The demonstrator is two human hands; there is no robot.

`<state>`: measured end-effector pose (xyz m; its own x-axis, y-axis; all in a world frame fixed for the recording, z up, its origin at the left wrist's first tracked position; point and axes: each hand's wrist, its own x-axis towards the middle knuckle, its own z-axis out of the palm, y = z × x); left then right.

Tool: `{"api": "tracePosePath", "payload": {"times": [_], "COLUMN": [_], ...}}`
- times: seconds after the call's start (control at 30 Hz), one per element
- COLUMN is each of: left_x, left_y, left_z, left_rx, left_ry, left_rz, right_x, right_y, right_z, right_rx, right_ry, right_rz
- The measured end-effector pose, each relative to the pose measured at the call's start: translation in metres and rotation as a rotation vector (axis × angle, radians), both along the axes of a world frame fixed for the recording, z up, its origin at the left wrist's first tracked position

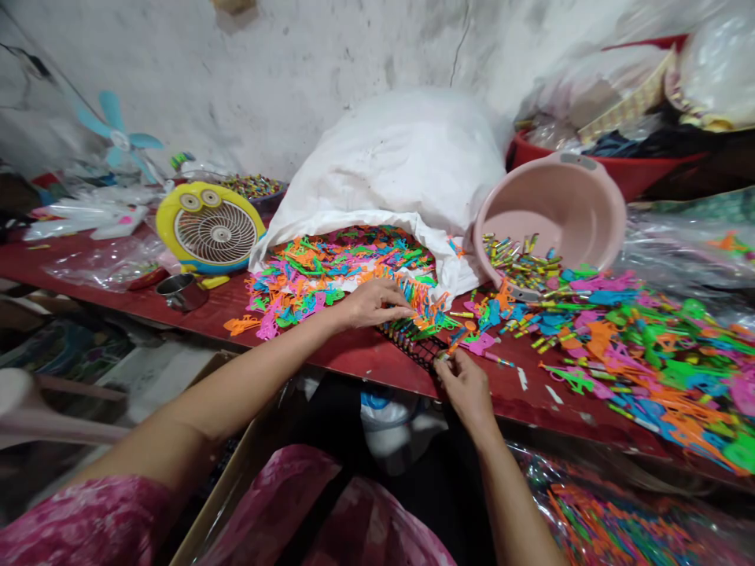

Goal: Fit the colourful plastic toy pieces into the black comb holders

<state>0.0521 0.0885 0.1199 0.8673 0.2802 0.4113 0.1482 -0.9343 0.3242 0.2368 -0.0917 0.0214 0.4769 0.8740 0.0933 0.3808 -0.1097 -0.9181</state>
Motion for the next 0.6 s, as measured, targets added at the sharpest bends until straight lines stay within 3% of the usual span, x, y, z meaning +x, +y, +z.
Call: {"api": "tracePosePath", "payload": {"times": [0.23, 0.4, 0.6], "left_x": [-0.002, -0.009, -0.009], "left_y": [-0.015, -0.032, -0.039], "left_z": [0.005, 0.006, 0.007], "left_rx": [0.061, 0.098, 0.134], "left_ry": [0.041, 0.080, 0.101], "left_rz": [0.130, 0.283, 0.346], "right_x": [-0.005, -0.012, -0.018], "right_y": [0.003, 0.006, 0.020], "right_z": [0.001, 0.000, -0.006], "right_rx": [0.005, -0.002, 0.036], "right_ry": [-0.024, -0.009, -0.103], "right_rz": [-0.119, -0.107, -0.140]}}
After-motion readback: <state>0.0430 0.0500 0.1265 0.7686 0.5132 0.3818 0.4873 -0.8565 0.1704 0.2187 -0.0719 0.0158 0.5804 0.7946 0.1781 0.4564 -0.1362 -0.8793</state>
